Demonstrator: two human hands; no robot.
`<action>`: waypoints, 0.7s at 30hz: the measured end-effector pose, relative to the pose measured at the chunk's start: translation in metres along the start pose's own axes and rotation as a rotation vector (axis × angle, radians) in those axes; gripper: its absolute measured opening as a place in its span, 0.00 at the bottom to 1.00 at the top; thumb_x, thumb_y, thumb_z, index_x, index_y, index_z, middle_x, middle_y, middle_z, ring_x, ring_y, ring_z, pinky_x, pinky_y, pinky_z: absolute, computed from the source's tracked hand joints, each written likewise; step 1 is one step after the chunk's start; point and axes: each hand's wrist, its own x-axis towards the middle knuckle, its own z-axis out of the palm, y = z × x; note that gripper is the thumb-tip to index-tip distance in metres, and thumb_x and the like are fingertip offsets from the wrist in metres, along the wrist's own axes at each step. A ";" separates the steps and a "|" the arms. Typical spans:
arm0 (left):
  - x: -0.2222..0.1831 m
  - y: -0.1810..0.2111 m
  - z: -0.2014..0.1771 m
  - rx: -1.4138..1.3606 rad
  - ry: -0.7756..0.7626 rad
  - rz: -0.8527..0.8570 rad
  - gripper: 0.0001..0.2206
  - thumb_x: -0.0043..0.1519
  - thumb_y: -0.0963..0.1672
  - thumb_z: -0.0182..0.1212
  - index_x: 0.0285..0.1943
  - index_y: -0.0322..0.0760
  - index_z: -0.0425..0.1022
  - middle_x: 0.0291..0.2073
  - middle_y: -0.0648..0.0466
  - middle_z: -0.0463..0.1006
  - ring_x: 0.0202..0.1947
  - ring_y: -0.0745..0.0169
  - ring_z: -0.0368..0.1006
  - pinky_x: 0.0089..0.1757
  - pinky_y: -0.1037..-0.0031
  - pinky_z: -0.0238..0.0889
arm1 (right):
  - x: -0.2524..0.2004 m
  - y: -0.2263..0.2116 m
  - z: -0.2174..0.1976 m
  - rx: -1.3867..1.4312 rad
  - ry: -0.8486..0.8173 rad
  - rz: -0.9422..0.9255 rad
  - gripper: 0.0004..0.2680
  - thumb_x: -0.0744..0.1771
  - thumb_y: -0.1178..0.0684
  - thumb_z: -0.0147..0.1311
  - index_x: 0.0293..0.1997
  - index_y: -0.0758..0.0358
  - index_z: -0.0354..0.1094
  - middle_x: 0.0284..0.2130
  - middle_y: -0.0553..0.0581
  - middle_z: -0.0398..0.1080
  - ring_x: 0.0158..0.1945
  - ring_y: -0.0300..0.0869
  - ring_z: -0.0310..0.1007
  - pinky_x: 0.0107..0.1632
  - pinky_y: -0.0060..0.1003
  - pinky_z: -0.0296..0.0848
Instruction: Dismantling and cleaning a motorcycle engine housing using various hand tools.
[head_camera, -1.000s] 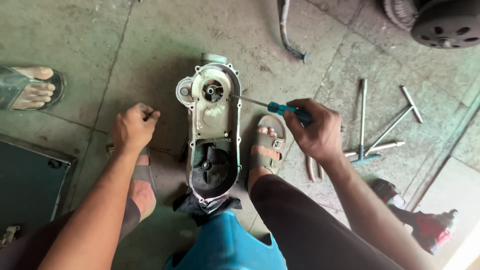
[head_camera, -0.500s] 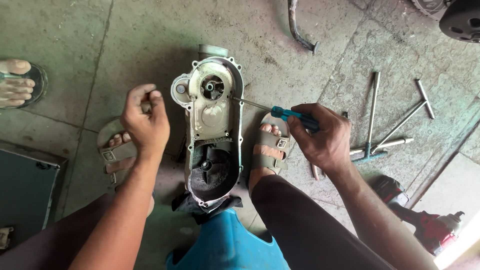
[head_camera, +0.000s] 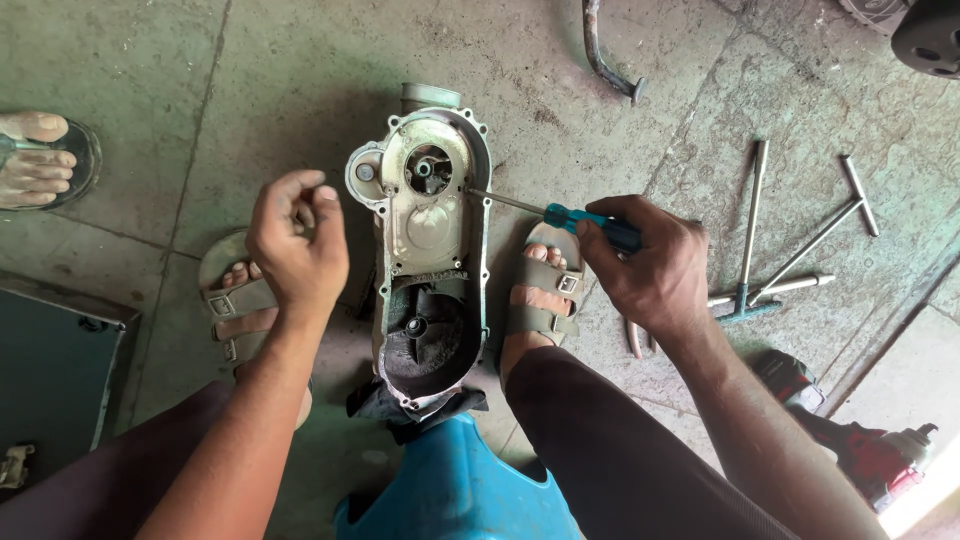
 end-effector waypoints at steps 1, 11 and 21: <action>0.004 0.013 0.000 0.000 -0.002 -0.001 0.06 0.68 0.38 0.63 0.52 0.31 0.76 0.37 0.52 0.78 0.32 0.67 0.69 0.36 0.75 0.63 | 0.003 -0.004 -0.002 0.000 -0.001 0.002 0.10 0.67 0.49 0.62 0.46 0.65 0.77 0.29 0.58 0.78 0.30 0.39 0.80 0.34 0.35 0.78; 0.025 0.080 0.045 0.018 -0.480 0.482 0.13 0.63 0.40 0.64 0.56 0.34 0.76 0.48 0.46 0.80 0.49 0.46 0.76 0.51 0.59 0.68 | 0.029 -0.048 -0.016 -0.284 -0.188 -0.315 0.04 0.67 0.58 0.60 0.43 0.58 0.80 0.42 0.60 0.73 0.27 0.45 0.76 0.23 0.37 0.73; 0.057 0.045 0.078 0.075 -0.839 0.369 0.13 0.68 0.39 0.58 0.60 0.42 0.80 0.46 0.43 0.83 0.45 0.47 0.80 0.48 0.62 0.72 | 0.018 -0.040 -0.017 -0.147 -0.162 -0.293 0.09 0.63 0.61 0.62 0.46 0.61 0.77 0.48 0.63 0.67 0.36 0.47 0.80 0.38 0.42 0.80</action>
